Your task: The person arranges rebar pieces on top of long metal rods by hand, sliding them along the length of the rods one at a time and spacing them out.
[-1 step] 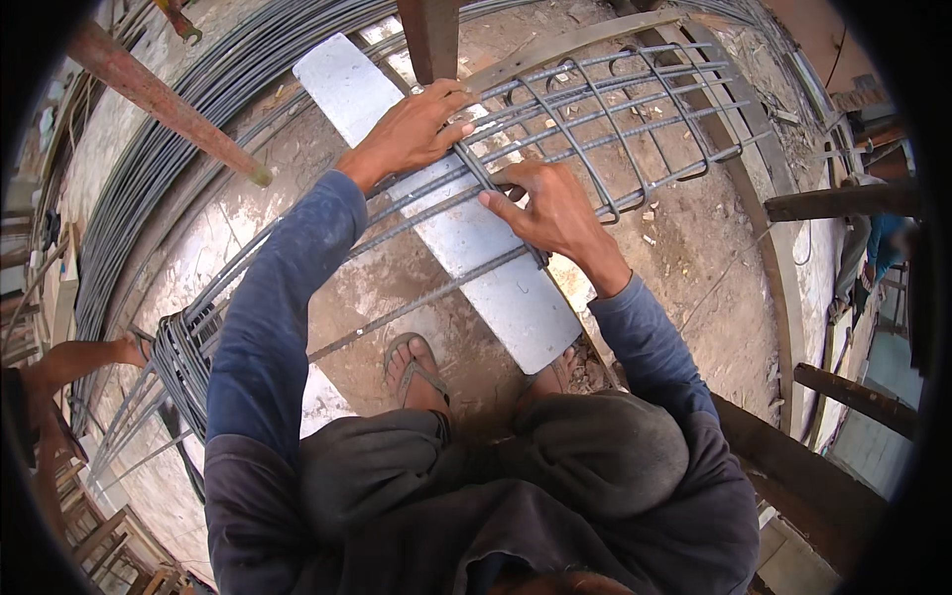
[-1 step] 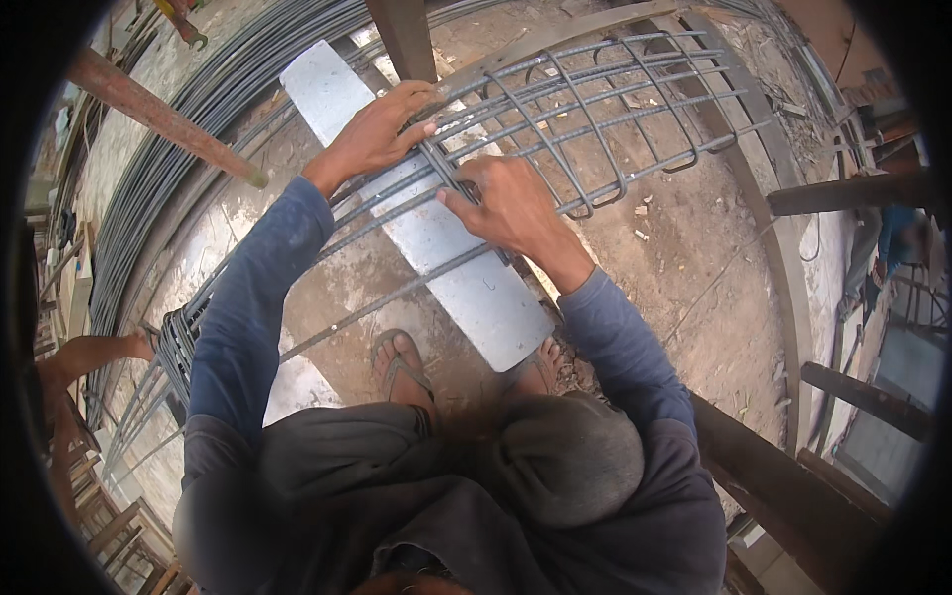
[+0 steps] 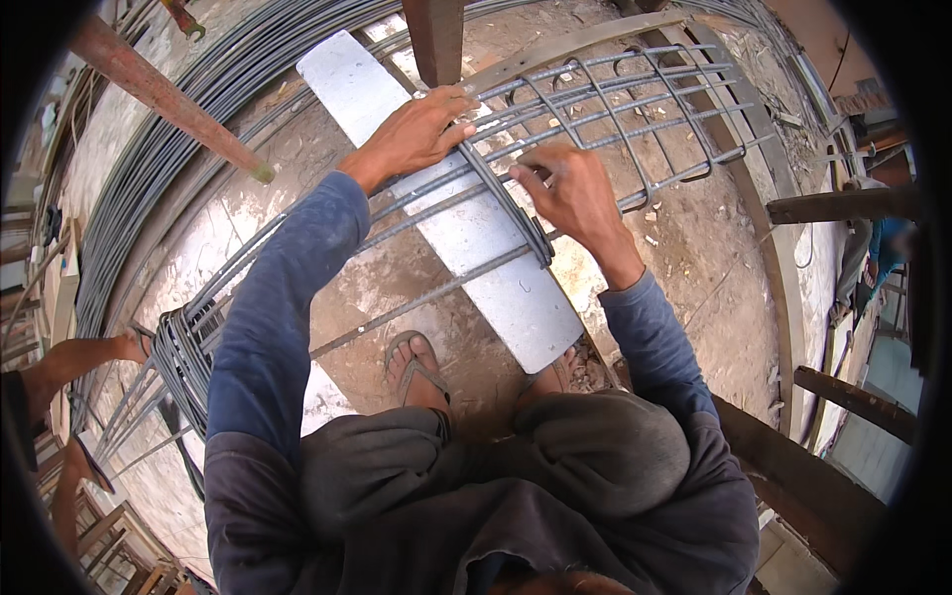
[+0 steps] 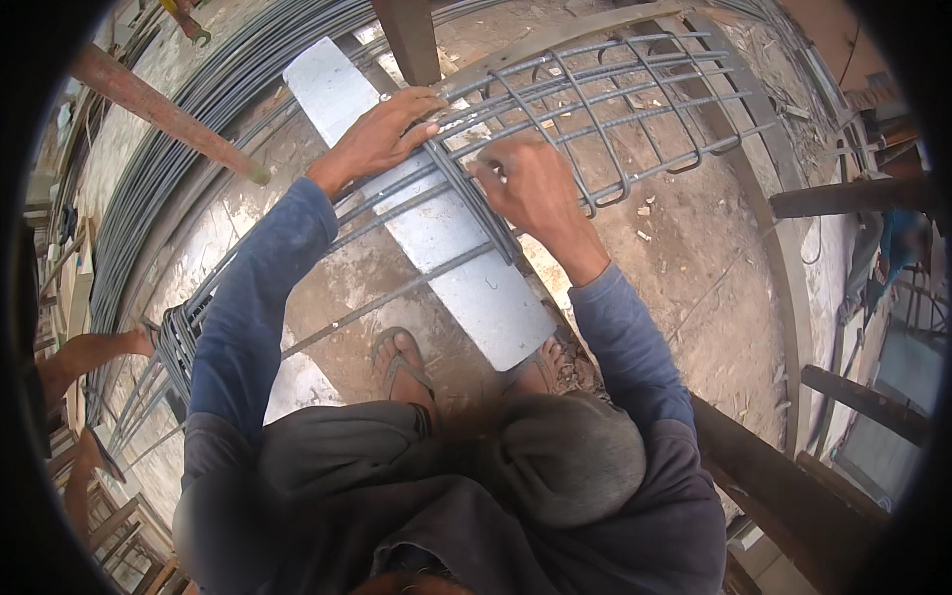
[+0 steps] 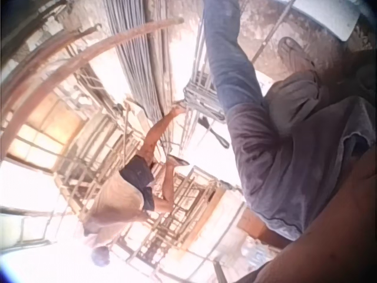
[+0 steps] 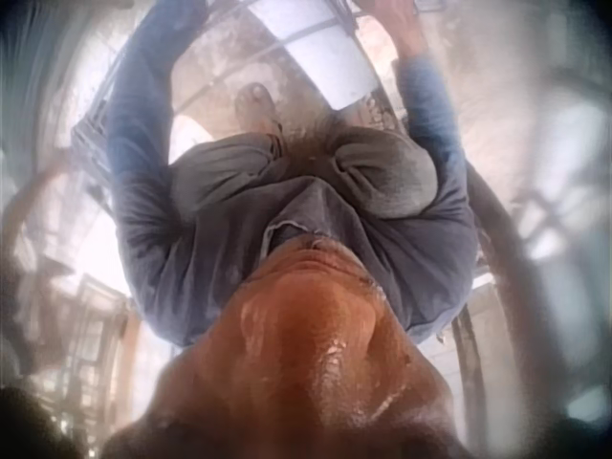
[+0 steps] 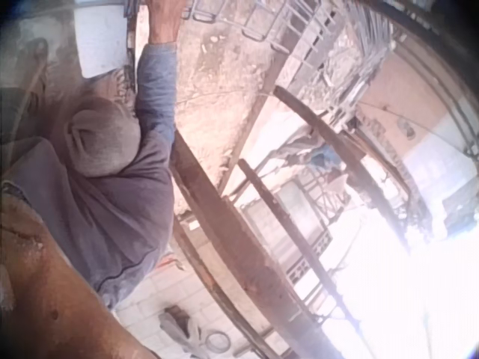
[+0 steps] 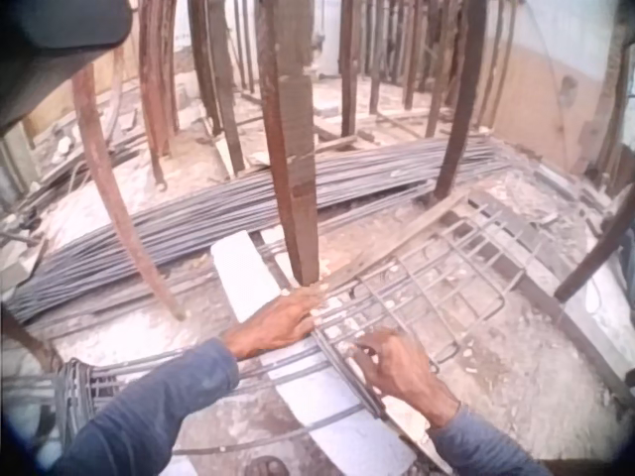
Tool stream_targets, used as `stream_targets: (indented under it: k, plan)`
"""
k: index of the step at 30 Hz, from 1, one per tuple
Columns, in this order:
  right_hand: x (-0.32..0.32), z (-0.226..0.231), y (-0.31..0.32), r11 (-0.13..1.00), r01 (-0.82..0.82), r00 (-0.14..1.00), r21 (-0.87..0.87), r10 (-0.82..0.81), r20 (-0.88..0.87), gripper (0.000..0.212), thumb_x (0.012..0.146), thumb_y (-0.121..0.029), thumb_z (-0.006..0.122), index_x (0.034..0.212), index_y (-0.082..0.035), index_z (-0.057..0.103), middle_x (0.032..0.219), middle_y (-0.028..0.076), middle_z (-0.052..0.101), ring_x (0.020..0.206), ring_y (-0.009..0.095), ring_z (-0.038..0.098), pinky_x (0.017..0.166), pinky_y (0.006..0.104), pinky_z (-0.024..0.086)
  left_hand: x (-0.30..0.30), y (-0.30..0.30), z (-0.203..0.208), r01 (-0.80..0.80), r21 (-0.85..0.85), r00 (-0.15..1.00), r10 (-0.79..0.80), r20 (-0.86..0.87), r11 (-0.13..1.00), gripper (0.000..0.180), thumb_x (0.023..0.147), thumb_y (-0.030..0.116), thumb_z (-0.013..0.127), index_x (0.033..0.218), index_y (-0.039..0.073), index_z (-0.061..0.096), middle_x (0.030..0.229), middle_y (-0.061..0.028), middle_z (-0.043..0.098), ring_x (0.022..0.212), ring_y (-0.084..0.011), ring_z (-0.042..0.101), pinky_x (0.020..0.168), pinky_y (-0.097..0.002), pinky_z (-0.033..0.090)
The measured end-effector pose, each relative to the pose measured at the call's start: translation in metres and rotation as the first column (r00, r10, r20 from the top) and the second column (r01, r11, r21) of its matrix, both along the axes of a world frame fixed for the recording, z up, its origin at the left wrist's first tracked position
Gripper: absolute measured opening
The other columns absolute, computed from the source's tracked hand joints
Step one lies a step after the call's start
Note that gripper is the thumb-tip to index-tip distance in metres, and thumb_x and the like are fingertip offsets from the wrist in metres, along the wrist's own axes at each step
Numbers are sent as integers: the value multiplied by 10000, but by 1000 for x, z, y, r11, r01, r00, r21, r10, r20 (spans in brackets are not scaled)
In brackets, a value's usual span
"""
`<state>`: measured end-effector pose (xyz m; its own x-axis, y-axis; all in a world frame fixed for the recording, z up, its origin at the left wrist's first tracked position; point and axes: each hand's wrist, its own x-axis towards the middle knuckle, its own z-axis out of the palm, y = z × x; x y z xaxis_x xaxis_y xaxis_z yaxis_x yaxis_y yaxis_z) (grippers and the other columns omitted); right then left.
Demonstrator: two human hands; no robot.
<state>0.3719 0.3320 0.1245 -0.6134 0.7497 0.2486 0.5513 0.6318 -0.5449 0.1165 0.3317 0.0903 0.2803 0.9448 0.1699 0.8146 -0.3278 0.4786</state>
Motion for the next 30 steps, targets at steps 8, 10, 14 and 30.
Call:
stream_targets:
  k: [8,10,14,30]
  plan:
    - [30,-27,41,887,206,931,414,-308,197,140,824,-87,644,947,-28,675,795,167,636,808,373,649,683,466,522,-8,0,-2,-51,62,997,54,-52,997,447,986,366,564,1288,36,584,1361,-159,544,1218,-334,559,1055,-430,452]
    - [19,-24,38,896,209,924,391,-312,221,112,757,-4,579,846,-10,648,825,156,640,810,355,647,667,446,530,-12,-1,-5,-80,51,995,83,-62,995,456,978,372,576,1288,38,585,1352,-164,553,1220,-335,558,1060,-426,448]
    - [6,-22,22,942,160,968,296,-209,140,87,765,-14,586,822,-6,651,812,159,634,777,363,647,648,454,528,-19,-6,-5,-88,50,996,87,8,995,456,960,351,603,1298,47,569,1351,-171,558,1270,-346,513,1076,-423,408]
    - [7,13,10,976,201,979,81,-204,21,252,878,-270,710,787,-40,664,706,142,650,618,344,645,531,435,473,-94,-93,30,-449,-495,891,419,-178,744,605,955,564,542,981,-28,665,928,-170,673,857,-246,624,777,-371,488]
